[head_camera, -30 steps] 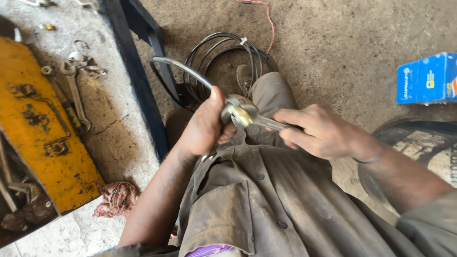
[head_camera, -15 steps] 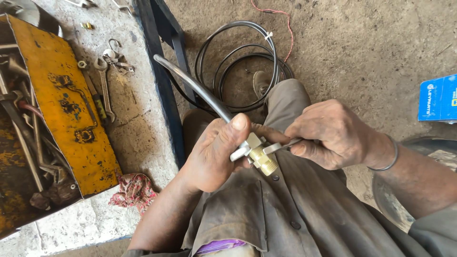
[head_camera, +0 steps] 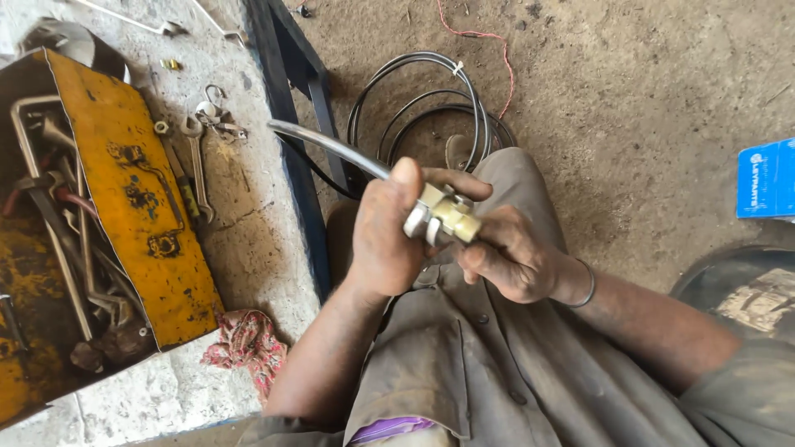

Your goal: The person assembles a hydraulic hose by attaching a brass fitting and tightening it with a wrench. They then attach a metal nut and tighten it with a second wrench. The person works at a cluttered workbench with various tools visible.

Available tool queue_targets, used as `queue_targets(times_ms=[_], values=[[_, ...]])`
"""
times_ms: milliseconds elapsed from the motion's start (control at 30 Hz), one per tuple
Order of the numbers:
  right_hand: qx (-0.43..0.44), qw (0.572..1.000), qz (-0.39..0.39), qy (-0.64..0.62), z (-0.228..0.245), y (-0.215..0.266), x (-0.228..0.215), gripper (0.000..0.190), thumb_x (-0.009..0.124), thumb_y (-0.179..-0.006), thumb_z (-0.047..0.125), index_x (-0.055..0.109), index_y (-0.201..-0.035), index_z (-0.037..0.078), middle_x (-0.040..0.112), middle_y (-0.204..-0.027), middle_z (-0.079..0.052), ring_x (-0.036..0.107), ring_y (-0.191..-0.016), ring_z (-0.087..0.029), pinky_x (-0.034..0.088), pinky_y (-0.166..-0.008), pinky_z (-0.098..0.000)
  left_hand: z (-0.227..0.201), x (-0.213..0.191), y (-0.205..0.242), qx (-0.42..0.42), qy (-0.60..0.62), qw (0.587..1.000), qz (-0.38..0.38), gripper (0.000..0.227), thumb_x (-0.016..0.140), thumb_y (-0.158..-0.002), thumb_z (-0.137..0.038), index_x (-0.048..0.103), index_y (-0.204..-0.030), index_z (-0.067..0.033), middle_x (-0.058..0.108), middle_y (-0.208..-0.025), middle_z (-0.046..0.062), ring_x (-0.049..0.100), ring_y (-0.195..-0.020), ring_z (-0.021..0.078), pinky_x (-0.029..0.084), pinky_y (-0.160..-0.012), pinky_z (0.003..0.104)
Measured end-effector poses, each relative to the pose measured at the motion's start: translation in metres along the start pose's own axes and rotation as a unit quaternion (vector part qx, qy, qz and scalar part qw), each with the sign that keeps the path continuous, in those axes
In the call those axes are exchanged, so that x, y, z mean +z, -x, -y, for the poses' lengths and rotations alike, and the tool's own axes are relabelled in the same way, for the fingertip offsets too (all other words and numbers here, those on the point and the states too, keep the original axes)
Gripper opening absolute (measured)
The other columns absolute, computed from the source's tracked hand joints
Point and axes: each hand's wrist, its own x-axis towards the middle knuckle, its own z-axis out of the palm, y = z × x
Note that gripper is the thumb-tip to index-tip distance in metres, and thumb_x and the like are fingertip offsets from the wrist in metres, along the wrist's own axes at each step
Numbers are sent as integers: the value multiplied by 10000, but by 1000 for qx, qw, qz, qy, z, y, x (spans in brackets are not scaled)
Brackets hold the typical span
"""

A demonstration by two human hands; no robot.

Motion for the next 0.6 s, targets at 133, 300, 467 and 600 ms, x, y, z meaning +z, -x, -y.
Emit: queue_targets(times_ms=[133,300,467,600], values=[[136,985,9,-104,9,15,18,311,499,-1114,307,627,-1137,25,643,-760,-36,644,-623,-162,547,-581,-307,4,-3,-2,21,14,1000,-18,816,304,-1084,-615,696,-1209,89,714,-859,87,642,-727,148,491,-646,298],[-6,988,33,151,0,9,3,235,582,-1042,209,635,-871,56,628,-676,-14,611,-558,-135,494,-519,-314,-8,-17,-7,-6,21,995,-96,786,299,-1073,-602,715,-1140,61,591,-669,5,447,-494,81,340,-443,244],[-48,946,19,321,17,-12,-45,318,608,-996,220,662,-721,69,633,-624,-40,580,-454,-141,457,-397,-317,-10,-21,17,-66,10,996,-65,836,336,-1047,-661,744,-1108,66,558,-621,-7,433,-482,73,317,-447,237],[-54,925,78,369,51,-32,-63,335,663,-961,318,658,-756,53,575,-598,-60,592,-518,-234,464,-475,-384,-13,-26,29,-86,-15,996,-34,844,366,-1023,-669,757,-1089,76,565,-603,2,422,-475,67,299,-442,227]])
